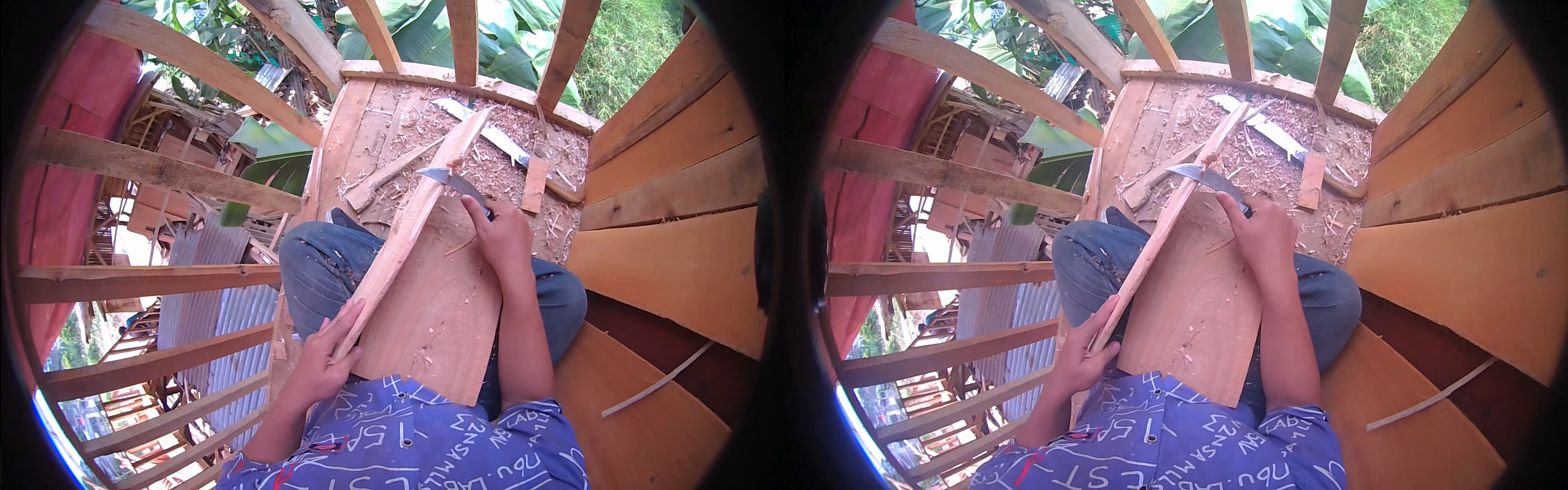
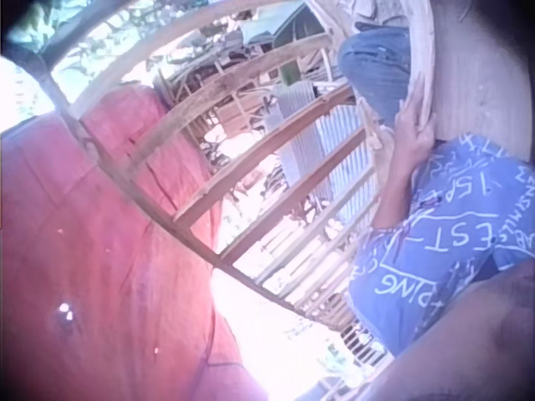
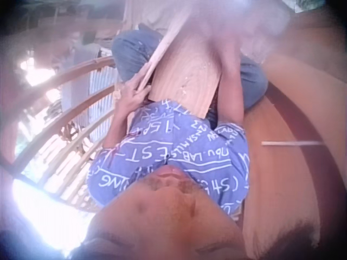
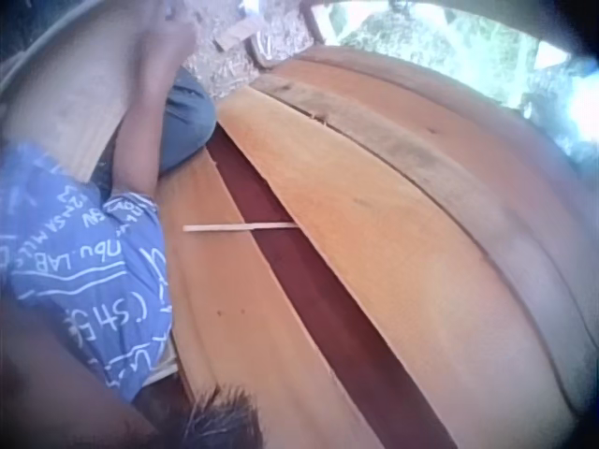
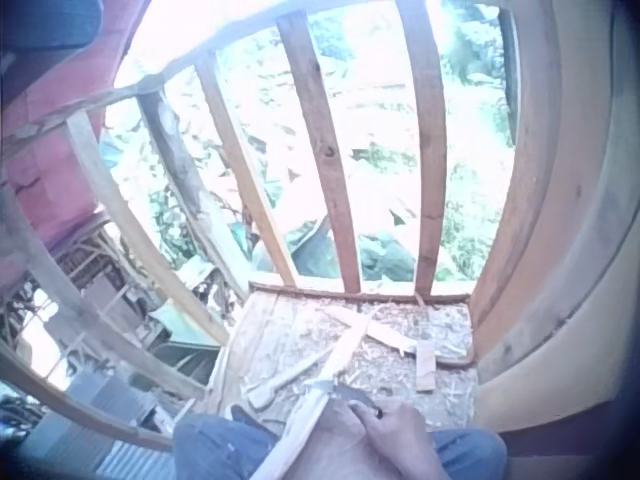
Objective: The person sits cross-legged on a wooden floor and uses a curved knife to shave and shape a long, thin piece of wood. They hold the wood with their left hand and repeatedly scrape the surface with the knife in their right hand, removing thin strips of wood.
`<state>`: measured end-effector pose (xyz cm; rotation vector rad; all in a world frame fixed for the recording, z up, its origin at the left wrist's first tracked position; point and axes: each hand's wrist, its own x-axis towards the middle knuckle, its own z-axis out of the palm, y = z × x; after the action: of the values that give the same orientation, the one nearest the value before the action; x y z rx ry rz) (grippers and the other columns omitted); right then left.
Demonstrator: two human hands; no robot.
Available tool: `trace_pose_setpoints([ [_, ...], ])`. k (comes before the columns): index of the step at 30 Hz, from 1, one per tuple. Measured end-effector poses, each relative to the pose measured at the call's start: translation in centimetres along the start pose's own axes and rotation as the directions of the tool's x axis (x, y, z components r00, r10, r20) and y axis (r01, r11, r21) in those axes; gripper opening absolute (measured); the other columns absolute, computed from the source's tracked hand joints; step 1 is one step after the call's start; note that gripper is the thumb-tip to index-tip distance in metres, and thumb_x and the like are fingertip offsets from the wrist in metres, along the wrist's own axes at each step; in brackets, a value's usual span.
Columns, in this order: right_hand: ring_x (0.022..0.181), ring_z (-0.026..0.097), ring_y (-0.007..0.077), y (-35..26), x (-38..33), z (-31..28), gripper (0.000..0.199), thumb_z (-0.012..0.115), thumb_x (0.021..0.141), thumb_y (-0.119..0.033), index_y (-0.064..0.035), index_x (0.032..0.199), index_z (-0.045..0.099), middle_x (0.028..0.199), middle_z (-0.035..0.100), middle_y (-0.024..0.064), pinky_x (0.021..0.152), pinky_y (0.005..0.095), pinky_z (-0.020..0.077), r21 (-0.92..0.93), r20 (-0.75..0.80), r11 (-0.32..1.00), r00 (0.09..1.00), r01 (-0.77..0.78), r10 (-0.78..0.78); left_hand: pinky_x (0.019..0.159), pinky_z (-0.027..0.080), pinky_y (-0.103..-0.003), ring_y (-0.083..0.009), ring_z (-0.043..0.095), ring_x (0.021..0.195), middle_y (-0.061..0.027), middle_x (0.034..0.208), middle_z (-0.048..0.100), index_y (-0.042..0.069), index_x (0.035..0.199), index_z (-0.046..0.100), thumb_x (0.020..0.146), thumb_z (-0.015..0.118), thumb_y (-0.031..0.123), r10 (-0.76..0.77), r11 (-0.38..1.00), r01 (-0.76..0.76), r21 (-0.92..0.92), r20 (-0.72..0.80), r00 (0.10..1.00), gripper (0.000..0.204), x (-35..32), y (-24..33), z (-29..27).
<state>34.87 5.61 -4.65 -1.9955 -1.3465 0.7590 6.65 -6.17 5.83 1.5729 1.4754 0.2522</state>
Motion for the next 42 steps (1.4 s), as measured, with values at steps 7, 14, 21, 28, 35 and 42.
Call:
trace_pose_setpoints([
  [7,0.052,0.055,0.0119,2.7,-1.0,-4.0,0.028,0.062,0.094,-0.018,0.0017,0.112,0.055,0.077,0.062,0.006,0.044,0.0278,0.0412,0.707,0.564,0.633,0.792,-0.315,-0.236,0.117,0.017,-0.055,-0.0322,0.045,0.135,-0.014,0.148,0.046,0.017,0.147,0.042,0.079,0.063,0.004,-0.019,0.998,0.022,-0.059,0.051,0.999,0.072,-0.5,-1.5,-1.3],
  [14,0.044,0.047,0.0066,1.8,-1.3,-3.5,0.043,0.065,0.091,-0.012,0.0011,0.129,0.05,0.076,0.059,0.0044,0.037,0.0218,0.0336,0.696,0.451,0.684,0.875,-0.221,-0.176,0.114,0.028,-0.035,-0.0226,0.042,0.137,-0.0121,0.148,0.046,0.004,0.146,0.04,0.078,0.064,0.0,0.015,0.972,0.007,-0.234,0.093,0.996,0.073,0.2,-1.4,-3.1],
  [21,0.047,0.045,0.0035,0.2,-1.9,-3.0,0.036,0.066,0.091,-0.012,-0.0005,0.124,0.058,0.069,0.053,-0.0019,0.04,0.0214,0.0323,0.669,0.559,0.673,0.811,-0.316,-0.174,0.108,0.036,-0.033,-0.0202,0.051,0.129,-0.0129,0.142,0.053,0.007,0.146,0.043,0.075,0.062,-0.002,0.046,0.969,-0.035,-0.244,0.042,0.998,0.074,0.2,-2.1,-3.3],
  [28,0.044,0.042,0.0029,1.8,-1.0,-3.7,0.031,0.062,0.094,-0.016,-0.0026,0.122,0.059,0.068,0.054,-0.0011,0.038,0.0211,0.0303,0.711,0.514,0.595,0.855,-0.375,-0.075,0.108,0.035,-0.033,-0.0202,0.051,0.129,-0.0136,0.14,0.055,0.007,0.145,0.043,0.075,0.061,-0.003,0.057,0.966,-0.045,-0.255,0.037,0.998,0.073,0.4,-1.5,-3.1],
  [35,0.041,0.04,0.0032,2.4,-0.7,-3.7,0.035,0.064,0.093,-0.013,-0.0002,0.124,0.056,0.068,0.054,0.0003,0.035,0.0216,0.0266,0.681,0.575,0.626,0.807,-0.38,-0.135,0.108,0.036,-0.034,-0.0224,0.053,0.127,-0.0153,0.137,0.057,0.009,0.145,0.044,0.075,0.062,-0.002,0.054,0.974,-0.043,-0.22,0.045,0.998,0.073,1.4,-0.7,-3.0],
  [42,0.041,0.041,0.004,3.2,-1.8,-3.5,0.036,0.063,0.092,-0.012,-0.001,0.126,0.055,0.066,0.054,0.0005,0.035,0.0206,0.0281,0.591,0.694,0.684,0.701,-0.426,-0.163,0.115,0.028,-0.04,-0.0281,0.048,0.133,-0.0124,0.145,0.05,0.011,0.148,0.039,0.081,0.064,0.007,0.006,0.969,0.027,-0.247,0.13,0.992,0.072,0.6,-2.0,-3.5],
])
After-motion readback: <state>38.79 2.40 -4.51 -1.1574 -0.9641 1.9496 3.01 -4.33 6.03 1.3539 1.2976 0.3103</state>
